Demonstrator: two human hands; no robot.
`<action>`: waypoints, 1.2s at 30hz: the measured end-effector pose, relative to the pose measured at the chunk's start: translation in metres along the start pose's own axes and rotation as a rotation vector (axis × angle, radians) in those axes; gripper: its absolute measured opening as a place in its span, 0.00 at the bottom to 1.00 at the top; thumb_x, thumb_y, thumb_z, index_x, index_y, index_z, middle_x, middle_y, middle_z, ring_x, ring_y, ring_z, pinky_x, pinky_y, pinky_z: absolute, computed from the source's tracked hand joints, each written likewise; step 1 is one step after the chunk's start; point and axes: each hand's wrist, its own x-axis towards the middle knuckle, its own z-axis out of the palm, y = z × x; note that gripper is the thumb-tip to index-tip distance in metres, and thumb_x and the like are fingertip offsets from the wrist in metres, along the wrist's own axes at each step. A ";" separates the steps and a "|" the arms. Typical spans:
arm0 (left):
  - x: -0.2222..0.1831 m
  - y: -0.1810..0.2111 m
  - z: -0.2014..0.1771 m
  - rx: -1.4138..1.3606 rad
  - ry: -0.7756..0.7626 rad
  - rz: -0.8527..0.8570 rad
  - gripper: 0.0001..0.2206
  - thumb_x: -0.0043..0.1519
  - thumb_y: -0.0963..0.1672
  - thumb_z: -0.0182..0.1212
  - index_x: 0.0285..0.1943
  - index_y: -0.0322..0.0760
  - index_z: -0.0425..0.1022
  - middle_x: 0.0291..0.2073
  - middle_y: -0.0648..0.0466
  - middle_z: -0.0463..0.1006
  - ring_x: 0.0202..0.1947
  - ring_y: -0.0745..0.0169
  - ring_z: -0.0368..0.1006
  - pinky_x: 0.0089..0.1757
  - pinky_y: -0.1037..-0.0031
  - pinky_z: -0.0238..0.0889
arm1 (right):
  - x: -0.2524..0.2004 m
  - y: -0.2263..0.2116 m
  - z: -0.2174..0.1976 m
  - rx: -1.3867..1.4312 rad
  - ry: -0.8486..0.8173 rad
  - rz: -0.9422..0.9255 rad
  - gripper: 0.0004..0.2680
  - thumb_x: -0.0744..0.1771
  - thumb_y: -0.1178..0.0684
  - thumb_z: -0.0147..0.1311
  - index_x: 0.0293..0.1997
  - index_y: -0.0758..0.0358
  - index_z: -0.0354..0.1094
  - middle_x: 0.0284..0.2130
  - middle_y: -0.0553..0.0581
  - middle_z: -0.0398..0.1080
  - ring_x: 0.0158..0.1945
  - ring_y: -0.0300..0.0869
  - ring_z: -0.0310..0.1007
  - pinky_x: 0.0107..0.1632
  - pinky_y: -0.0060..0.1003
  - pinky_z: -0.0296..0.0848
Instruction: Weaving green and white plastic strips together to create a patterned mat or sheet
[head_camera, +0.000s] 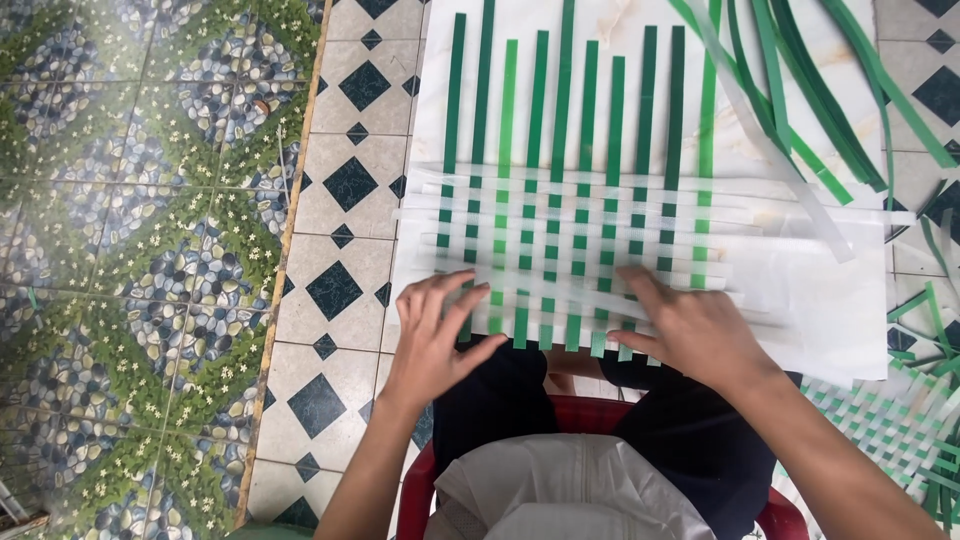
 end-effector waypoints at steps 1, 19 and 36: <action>0.002 0.011 -0.008 -0.001 0.005 0.006 0.27 0.52 0.52 0.71 0.60 0.47 0.70 0.55 0.54 0.67 0.53 0.53 0.61 0.52 0.56 0.50 | -0.010 -0.005 -0.004 -0.004 0.006 0.004 0.24 0.60 0.40 0.57 0.60 0.54 0.59 0.48 0.65 0.73 0.23 0.47 0.81 0.30 0.42 0.79; 0.035 0.067 -0.055 0.032 0.022 0.182 0.20 0.59 0.51 0.67 0.21 0.41 0.63 0.17 0.60 0.65 0.20 0.66 0.62 0.26 0.74 0.55 | -0.156 0.064 0.035 0.498 0.065 0.453 0.06 0.60 0.43 0.58 0.28 0.46 0.80 0.09 0.45 0.68 0.14 0.37 0.63 0.23 0.32 0.67; 0.089 0.120 0.028 -0.176 0.097 0.340 0.14 0.60 0.50 0.66 0.27 0.40 0.72 0.22 0.58 0.75 0.24 0.67 0.69 0.32 0.74 0.55 | -0.132 0.042 0.007 0.397 0.279 0.259 0.09 0.63 0.42 0.53 0.25 0.52 0.72 0.08 0.43 0.65 0.07 0.31 0.61 0.09 0.27 0.64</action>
